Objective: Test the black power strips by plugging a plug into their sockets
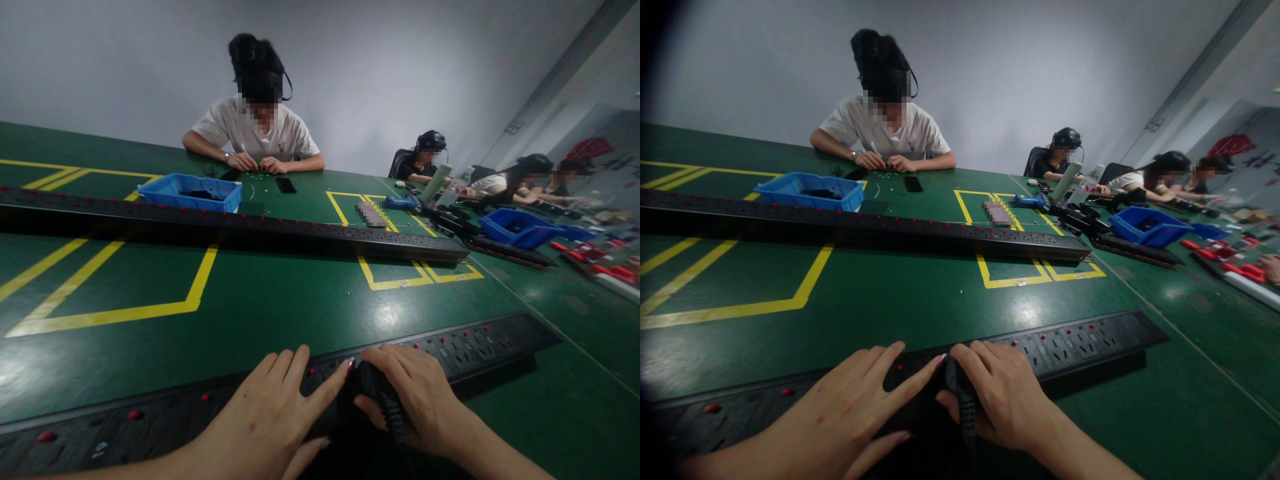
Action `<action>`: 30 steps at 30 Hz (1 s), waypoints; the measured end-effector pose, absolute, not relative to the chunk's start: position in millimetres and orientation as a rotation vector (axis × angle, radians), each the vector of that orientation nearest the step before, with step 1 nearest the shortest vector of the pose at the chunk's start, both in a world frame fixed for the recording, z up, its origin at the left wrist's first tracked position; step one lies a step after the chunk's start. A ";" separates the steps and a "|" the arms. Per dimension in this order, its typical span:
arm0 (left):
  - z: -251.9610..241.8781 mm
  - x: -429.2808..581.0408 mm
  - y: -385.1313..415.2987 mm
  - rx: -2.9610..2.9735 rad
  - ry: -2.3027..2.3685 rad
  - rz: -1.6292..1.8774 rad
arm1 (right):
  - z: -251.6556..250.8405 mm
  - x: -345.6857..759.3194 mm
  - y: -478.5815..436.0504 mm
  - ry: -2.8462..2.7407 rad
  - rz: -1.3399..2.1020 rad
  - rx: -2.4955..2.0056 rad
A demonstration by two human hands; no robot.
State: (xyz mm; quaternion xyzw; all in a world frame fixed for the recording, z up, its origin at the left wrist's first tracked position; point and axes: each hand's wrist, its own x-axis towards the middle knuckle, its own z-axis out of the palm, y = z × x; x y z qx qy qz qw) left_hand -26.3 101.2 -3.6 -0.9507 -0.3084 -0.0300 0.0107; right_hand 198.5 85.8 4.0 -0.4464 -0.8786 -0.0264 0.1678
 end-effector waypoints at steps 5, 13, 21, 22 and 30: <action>-3.9 -27.3 100.9 -2.974 -0.953 -0.110 | 4.7 197.9 86.0 -2.489 -0.069 -1.256; -4.1 -25.5 102.4 -2.968 -0.961 -0.096 | 3.5 198.5 84.9 -2.450 -0.093 -1.240; -5.8 -25.7 102.0 -2.966 -0.960 -0.085 | 3.8 197.1 84.9 -2.458 -0.089 -1.257; -5.5 -26.0 101.8 -2.964 -0.958 -0.075 | 4.3 196.9 85.1 -2.464 -0.077 -1.267; -4.2 -26.8 101.2 -2.958 -0.953 -0.062 | 4.8 197.0 85.3 -2.489 -0.027 -1.280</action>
